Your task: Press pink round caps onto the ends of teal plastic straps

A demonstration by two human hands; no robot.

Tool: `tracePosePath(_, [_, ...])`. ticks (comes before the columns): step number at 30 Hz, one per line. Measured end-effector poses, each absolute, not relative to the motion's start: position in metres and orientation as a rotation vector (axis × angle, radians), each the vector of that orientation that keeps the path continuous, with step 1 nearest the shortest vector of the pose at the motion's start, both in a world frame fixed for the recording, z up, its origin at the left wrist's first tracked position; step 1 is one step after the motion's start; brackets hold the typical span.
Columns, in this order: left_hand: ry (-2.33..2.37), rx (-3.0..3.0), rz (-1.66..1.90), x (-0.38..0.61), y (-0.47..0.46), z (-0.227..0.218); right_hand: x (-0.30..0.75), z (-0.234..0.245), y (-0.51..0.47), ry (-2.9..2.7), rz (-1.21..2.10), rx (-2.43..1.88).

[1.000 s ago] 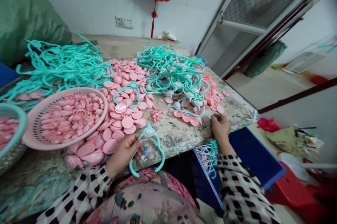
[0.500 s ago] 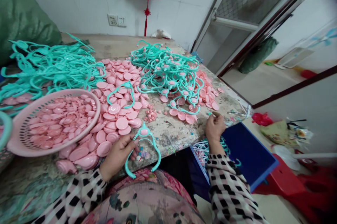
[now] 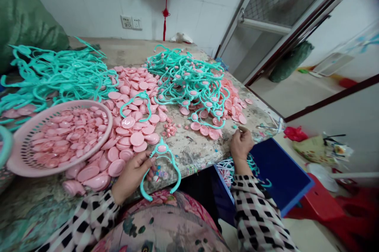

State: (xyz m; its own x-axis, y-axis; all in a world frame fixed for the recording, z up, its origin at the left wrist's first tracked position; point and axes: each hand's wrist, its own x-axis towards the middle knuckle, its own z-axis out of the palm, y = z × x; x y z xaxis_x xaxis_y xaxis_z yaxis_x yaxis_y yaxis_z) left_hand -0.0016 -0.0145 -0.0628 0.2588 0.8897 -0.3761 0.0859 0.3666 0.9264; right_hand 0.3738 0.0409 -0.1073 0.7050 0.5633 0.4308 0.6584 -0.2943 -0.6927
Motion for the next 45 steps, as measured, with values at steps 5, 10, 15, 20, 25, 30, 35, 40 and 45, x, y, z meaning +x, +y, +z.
tracePosePath(5, [1.194, 1.035, 0.724, -0.001, -0.015, -0.062, 0.373, -0.108, 0.041, -0.977, -0.126, -1.988])
tracePosePath(10, [1.199, 1.000, 0.740, 0.000, -0.014, -0.062, 0.372, -0.108, 0.040, -0.968, -0.117, -1.980])
tracePosePath(15, [1.191, 0.992, 0.748, -0.001, -0.014, -0.061, 0.369, -0.106, 0.035, -0.931, -0.090, -1.982])
tracePosePath(20, [1.165, 1.023, 0.751, -0.003, -0.015, -0.063, 0.363, -0.104, 0.029, -0.921, -0.050, -1.973])
tracePosePath(25, [1.155, 1.018, 0.748, -0.003, -0.014, -0.064, 0.320, -0.106, 0.009, -1.164, 0.125, -1.863])
tracePosePath(30, [1.156, 1.006, 0.747, -0.003, -0.014, -0.066, 0.249, -0.103, -0.029, -1.640, 0.306, -1.589])
tracePosePath(35, [1.148, 0.983, 0.758, -0.003, -0.015, -0.065, 0.208, -0.092, -0.046, -2.059, 0.302, -1.345])
tracePosePath(40, [1.144, 0.950, 0.780, -0.003, -0.015, -0.063, 0.202, -0.092, -0.048, -2.086, 0.292, -1.359])
tracePosePath(45, [1.139, 0.936, 0.785, -0.003, -0.016, -0.062, 0.201, -0.095, -0.048, -2.048, 0.305, -1.387])
